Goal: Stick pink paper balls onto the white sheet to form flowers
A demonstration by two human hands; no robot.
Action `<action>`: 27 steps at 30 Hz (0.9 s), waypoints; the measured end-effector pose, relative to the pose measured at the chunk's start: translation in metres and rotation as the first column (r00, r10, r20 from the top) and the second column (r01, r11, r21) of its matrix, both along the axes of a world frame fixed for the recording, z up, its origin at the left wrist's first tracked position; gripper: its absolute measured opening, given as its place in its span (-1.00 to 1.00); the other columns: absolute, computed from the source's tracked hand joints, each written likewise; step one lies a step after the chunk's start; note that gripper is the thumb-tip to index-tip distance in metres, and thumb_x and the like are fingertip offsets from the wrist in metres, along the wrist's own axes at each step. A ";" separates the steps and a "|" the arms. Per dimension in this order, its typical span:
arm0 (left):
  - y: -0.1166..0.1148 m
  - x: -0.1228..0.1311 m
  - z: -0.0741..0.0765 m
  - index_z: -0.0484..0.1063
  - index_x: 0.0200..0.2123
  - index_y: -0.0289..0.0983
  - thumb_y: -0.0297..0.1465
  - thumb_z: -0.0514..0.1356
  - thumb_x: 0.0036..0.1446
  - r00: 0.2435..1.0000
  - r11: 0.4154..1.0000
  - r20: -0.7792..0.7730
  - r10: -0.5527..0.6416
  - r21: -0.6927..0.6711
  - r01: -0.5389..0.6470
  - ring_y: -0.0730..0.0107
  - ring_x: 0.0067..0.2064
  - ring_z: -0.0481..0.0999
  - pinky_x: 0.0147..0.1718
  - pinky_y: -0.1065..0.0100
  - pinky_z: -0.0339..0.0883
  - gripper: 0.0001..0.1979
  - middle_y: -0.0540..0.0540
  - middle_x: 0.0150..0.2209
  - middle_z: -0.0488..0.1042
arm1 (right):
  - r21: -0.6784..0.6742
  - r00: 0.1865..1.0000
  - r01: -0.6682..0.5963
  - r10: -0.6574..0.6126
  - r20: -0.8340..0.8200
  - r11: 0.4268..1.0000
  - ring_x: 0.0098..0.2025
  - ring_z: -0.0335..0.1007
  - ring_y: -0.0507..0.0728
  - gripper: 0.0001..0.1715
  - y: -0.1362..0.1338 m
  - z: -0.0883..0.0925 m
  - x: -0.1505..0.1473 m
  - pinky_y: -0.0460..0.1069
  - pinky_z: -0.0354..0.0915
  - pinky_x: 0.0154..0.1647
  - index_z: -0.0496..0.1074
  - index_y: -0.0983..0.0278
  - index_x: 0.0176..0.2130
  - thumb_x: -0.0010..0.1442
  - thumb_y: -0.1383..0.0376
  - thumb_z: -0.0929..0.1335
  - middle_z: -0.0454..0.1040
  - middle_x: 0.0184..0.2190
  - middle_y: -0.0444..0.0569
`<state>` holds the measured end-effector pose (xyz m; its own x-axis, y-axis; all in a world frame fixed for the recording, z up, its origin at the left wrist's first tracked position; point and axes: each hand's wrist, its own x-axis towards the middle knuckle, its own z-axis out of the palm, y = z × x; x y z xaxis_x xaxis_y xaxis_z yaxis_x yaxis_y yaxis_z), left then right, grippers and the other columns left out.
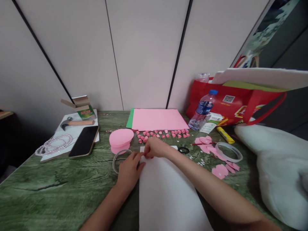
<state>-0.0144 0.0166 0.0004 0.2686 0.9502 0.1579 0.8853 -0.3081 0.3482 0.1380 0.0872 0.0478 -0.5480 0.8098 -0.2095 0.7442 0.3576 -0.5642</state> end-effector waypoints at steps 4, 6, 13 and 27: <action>0.000 -0.001 -0.004 0.40 -0.05 -0.18 -0.42 0.13 0.14 1.000 0.999 -0.018 -0.010 0.049 0.011 0.25 -0.15 0.50 -0.35 0.33 0.37 -0.71 -0.07 -0.11 0.46 | -0.024 0.999 -0.052 0.052 -0.008 0.998 -0.56 0.34 -0.02 -0.84 0.005 0.003 0.001 -0.18 0.15 -0.58 0.56 0.38 -0.51 -0.10 0.50 0.35 0.47 -0.65 -0.08; 0.000 -0.001 -0.006 0.41 -0.04 -0.17 -0.42 0.13 0.14 0.999 0.997 -0.040 -0.017 0.074 0.020 0.25 -0.18 0.51 -0.37 0.33 0.38 -0.71 -0.09 -0.10 0.46 | -0.036 0.999 -0.047 0.046 -0.022 0.998 -0.57 0.35 -0.01 -0.83 0.006 0.002 0.000 -0.18 0.15 -0.58 0.56 0.38 -0.52 -0.12 0.52 0.35 0.47 -0.66 -0.08; 0.001 -0.002 -0.007 0.46 -0.07 -0.15 -0.41 0.11 0.16 0.991 0.989 -0.119 -0.057 0.130 0.072 0.28 -0.23 0.52 -0.39 0.33 0.39 -0.73 -0.10 -0.13 0.47 | -0.089 0.997 -0.016 0.009 -0.082 0.996 -0.54 0.42 0.02 -0.88 0.013 -0.006 0.002 -0.17 0.26 -0.50 0.56 0.36 -0.50 -0.14 0.50 0.40 0.49 -0.66 -0.11; 0.000 0.000 -0.007 0.38 0.01 -0.20 -0.42 0.07 0.18 0.993 0.993 -0.115 -0.041 0.104 0.053 0.21 -0.16 0.50 -0.37 0.29 0.40 -0.68 -0.15 -0.09 0.45 | -0.169 0.992 -0.004 -0.018 -0.127 0.986 -0.47 0.45 0.03 -0.86 0.025 -0.013 0.008 -0.17 0.28 -0.49 0.57 0.36 -0.41 -0.09 0.42 0.42 0.56 -0.51 -0.05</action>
<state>-0.0142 0.0161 -0.0066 0.3343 0.9155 0.2237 0.9007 -0.3802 0.2100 0.1463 0.1118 0.0350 -0.5732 0.7730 -0.2720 0.6645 0.2443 -0.7062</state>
